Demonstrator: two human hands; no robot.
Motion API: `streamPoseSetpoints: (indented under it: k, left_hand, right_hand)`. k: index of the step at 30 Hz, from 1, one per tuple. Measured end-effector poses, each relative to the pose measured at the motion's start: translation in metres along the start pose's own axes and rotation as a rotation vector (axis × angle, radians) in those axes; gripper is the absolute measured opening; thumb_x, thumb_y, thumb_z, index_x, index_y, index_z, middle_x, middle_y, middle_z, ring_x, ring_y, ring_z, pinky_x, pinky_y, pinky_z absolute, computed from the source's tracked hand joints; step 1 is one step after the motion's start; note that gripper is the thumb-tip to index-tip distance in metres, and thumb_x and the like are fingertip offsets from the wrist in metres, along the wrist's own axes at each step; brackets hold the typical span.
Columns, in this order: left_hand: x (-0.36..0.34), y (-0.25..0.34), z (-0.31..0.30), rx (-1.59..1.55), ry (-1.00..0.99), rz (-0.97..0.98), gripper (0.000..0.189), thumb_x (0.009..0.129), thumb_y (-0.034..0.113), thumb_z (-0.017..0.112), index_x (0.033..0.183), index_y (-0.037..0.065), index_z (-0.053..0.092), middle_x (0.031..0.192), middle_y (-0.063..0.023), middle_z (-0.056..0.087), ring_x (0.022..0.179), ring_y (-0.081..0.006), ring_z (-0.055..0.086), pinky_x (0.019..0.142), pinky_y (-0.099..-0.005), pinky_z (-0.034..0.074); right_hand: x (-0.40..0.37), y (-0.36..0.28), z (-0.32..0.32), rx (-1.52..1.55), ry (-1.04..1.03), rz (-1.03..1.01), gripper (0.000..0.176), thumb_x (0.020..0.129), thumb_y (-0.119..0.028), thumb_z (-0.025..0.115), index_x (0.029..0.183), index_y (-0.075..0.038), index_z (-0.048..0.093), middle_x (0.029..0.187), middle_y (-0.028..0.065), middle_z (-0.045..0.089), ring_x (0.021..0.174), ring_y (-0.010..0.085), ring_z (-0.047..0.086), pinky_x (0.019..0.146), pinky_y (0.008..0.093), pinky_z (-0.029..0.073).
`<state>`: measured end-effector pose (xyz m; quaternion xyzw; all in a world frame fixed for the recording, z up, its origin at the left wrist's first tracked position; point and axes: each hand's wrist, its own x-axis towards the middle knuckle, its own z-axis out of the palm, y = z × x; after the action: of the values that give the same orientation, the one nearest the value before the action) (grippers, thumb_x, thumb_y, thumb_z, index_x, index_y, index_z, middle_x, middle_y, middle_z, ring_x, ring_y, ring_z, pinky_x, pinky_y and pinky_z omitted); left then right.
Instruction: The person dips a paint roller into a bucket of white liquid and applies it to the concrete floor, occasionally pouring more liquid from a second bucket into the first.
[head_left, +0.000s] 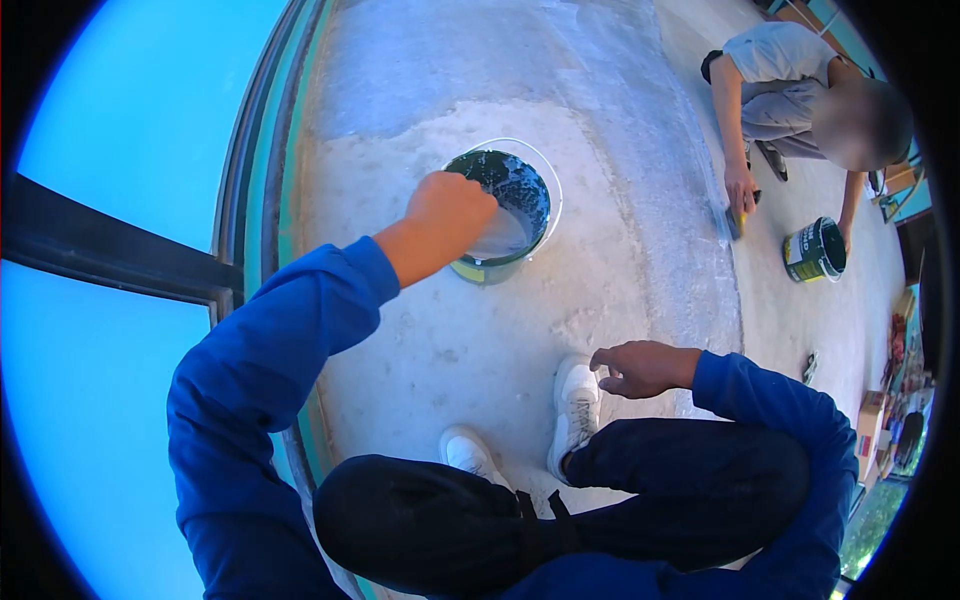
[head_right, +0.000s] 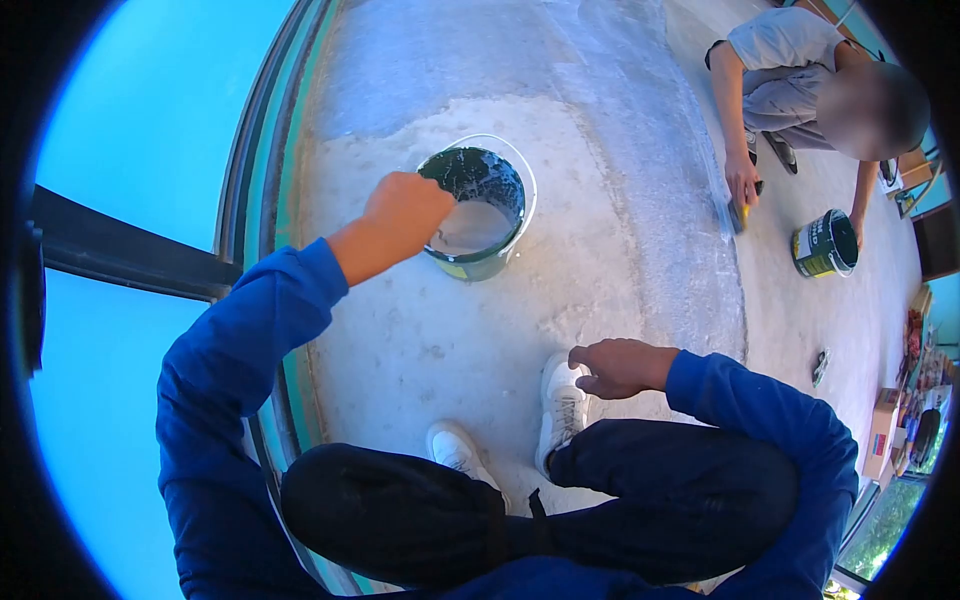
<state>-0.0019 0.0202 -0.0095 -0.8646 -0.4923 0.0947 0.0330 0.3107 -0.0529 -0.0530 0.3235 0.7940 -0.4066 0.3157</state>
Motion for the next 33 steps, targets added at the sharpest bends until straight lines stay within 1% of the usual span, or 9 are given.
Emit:
streamPoseSetpoints:
  k: [5,8,14,17,20,21,27,30,33]
  left_hand:
    - [-0.032,-0.031,-0.014,-0.178,0.033,-0.203,0.009,0.065,0.011,0.069,0.074,0.01,0.071,0.08,-0.0102,0.067,0.077,-0.0271,0.066,0.066,-0.0397,0.052]
    - [-0.061,-0.051,-0.025,-0.352,0.145,-0.211,0.014,0.065,0.016,0.073,0.077,0.009,0.072,0.075,-0.0147,0.066,0.073,-0.0309,0.067,0.066,-0.0374,0.052]
    - [-0.112,-0.071,-0.026,-0.893,0.085,-0.386,0.027,0.07,0.017,0.075,0.092,0.003,0.073,0.076,-0.013,0.067,0.068,-0.0214,0.063,0.062,-0.033,0.048]
    - [-0.14,-0.074,0.009,-1.063,0.232,-0.398,0.025,0.075,0.016,0.075,0.096,0.002,0.072,0.075,-0.0071,0.068,0.062,-0.0117,0.059,0.056,-0.0273,0.044]
    - [-0.165,-0.053,0.028,-1.355,0.226,-0.676,0.025,0.079,0.017,0.074,0.1,0.003,0.072,0.071,-0.0023,0.065,0.057,-0.006,0.053,0.049,-0.022,0.039]
    - [-0.178,-0.048,0.048,-1.401,0.274,-0.677,0.026,0.083,0.016,0.071,0.106,0.003,0.069,0.073,-0.0006,0.063,0.049,-0.0024,0.044,0.043,-0.0183,0.032]
    - [-0.247,0.026,0.099,-1.687,0.617,-1.072,0.033,0.085,0.019,0.072,0.111,0.001,0.066,0.07,-0.0007,0.062,0.047,-0.0018,0.044,0.041,-0.0177,0.03]
    - [-0.279,0.06,0.119,-1.65,0.684,-1.234,0.031,0.086,0.016,0.071,0.111,0.001,0.065,0.07,-0.0014,0.061,0.046,-0.0011,0.042,0.04,-0.0169,0.027]
    - [-0.311,0.091,0.15,-1.472,0.66,-1.372,0.03,0.086,0.015,0.071,0.112,0.0,0.066,0.075,-0.0017,0.064,0.059,-0.0041,0.052,0.052,-0.0191,0.041]
  right_hand:
    - [0.003,0.006,0.002,0.01,0.012,-0.01,0.04,0.093,-0.03,0.053,0.123,-0.005,0.05,0.098,0.0225,0.065,0.094,0.0378,0.062,0.082,0.0474,0.047]
    - [0.002,0.008,0.001,0.012,0.005,0.008,0.04,0.093,-0.03,0.053,0.124,-0.005,0.049,0.098,0.0223,0.065,0.094,0.0378,0.062,0.082,0.0475,0.046]
    - [0.01,0.007,-0.005,0.003,-0.027,0.001,0.04,0.093,-0.03,0.052,0.123,-0.005,0.05,0.097,0.0219,0.065,0.094,0.038,0.062,0.082,0.0475,0.046]
    - [0.012,0.004,-0.009,-0.007,-0.007,0.005,0.04,0.092,-0.031,0.053,0.123,-0.004,0.05,0.095,0.0209,0.066,0.095,0.0374,0.062,0.082,0.0468,0.047]
    - [0.014,0.004,-0.014,-0.016,-0.006,-0.004,0.041,0.092,-0.031,0.053,0.122,-0.004,0.051,0.096,0.0203,0.066,0.095,0.0372,0.062,0.081,0.046,0.047]
    - [0.016,0.007,-0.014,-0.005,0.004,-0.026,0.041,0.091,-0.031,0.054,0.121,-0.003,0.051,0.097,0.02,0.066,0.093,0.0375,0.062,0.08,0.0447,0.048]
    - [0.03,0.011,-0.021,0.009,-0.04,-0.006,0.039,0.091,-0.029,0.054,0.121,-0.004,0.052,0.096,0.0191,0.066,0.09,0.036,0.063,0.08,0.0424,0.048]
    - [0.039,0.002,-0.031,0.005,-0.079,-0.006,0.038,0.091,-0.028,0.055,0.121,-0.004,0.052,0.095,0.0189,0.066,0.089,0.0354,0.064,0.08,0.0422,0.048]
    - [0.053,-0.002,-0.034,-0.029,-0.1,-0.017,0.037,0.091,-0.027,0.055,0.12,-0.004,0.053,0.093,0.0186,0.066,0.088,0.0349,0.064,0.08,0.0419,0.049]
